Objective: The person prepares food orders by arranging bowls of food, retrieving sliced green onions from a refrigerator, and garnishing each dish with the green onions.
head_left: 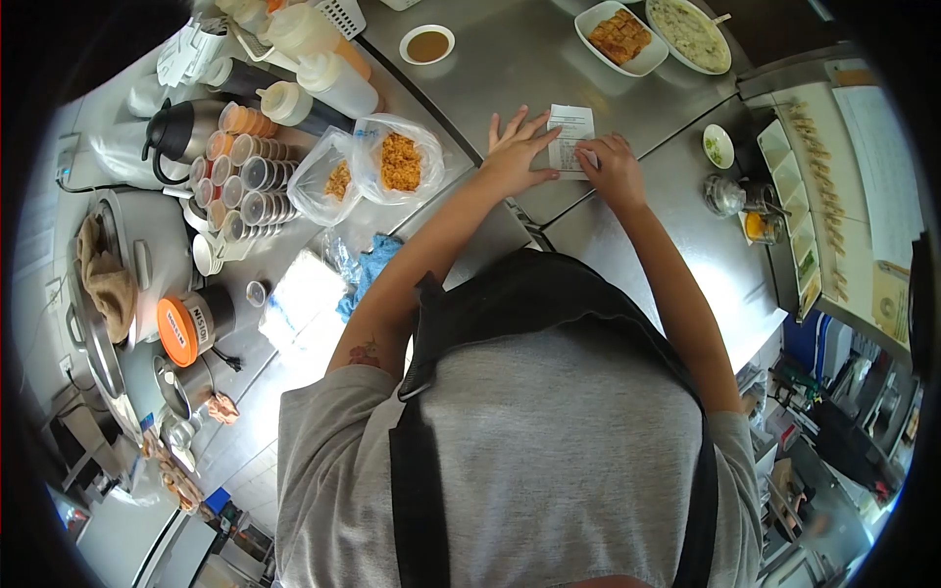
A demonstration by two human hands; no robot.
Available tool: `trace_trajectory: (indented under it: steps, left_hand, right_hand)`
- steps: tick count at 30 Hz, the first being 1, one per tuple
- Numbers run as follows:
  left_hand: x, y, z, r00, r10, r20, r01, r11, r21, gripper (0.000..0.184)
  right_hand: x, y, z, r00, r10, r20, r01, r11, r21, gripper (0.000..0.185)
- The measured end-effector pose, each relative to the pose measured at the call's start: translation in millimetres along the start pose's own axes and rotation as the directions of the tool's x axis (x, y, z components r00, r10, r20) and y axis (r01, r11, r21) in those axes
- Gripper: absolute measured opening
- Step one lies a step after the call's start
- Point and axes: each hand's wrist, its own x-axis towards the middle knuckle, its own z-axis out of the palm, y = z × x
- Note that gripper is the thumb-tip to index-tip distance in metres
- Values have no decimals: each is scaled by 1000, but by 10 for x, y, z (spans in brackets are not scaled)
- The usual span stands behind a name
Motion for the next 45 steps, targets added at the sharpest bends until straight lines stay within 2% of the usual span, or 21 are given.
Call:
trace_trajectory:
  steps: [2,11,14,17,20,26,29,32,35,38,41,44,45]
  left_hand:
    - [1,0,-3,1000,-4,6,4,1000,-5,75]
    - [5,-15,15,1000,-1,4,1,1000,-5,76]
    - [12,24,-43,999,-17,47,17,1000,-1,77]
    - [10,35,-68,997,-27,70,27,1000,2,77]
    - [4,24,-49,999,-17,44,17,1000,-5,76]
    - [6,-2,-4,1000,-6,24,6,1000,-7,75]
    - [11,4,-8,1000,-7,23,7,1000,-7,75]
    - [8,2,-8,1000,-7,27,7,1000,2,75]
    - [16,-10,-2,1000,-2,27,2,1000,18,76]
    - [9,-17,0,1000,-1,24,1,1000,16,76]
    - [8,-20,10,1000,-3,20,3,1000,3,77]
    - [12,-4,-23,998,-16,59,16,1000,0,78]
    - [15,2,-36,997,-22,79,22,1000,0,79]
  right_hand:
    - [-19,-19,4,1000,5,-29,-5,1000,-25,8]
    - [-9,-122,-63,997,31,67,-21,989,-143,7]
    - [75,-229,40,999,-29,45,35,992,-122,7]
    - [102,-309,121,994,-52,91,61,993,-103,8]
    - [36,-220,90,998,-21,61,28,991,-127,8]
    - [-181,177,-346,977,197,78,-174,957,-233,7]
    - [-147,58,-416,989,151,14,-145,972,-185,8]
    - [-59,-173,-290,986,162,-32,-162,987,-15,8]
    - [-44,-304,-154,970,236,58,-239,970,48,9]
    - [-94,-181,-49,994,106,22,-106,994,0,8]
    - [-94,-170,-54,993,112,28,-112,994,0,7]
    - [-35,-217,-108,987,101,122,-98,995,-32,6]
    - [-11,-250,-90,993,70,93,-66,997,-41,6]
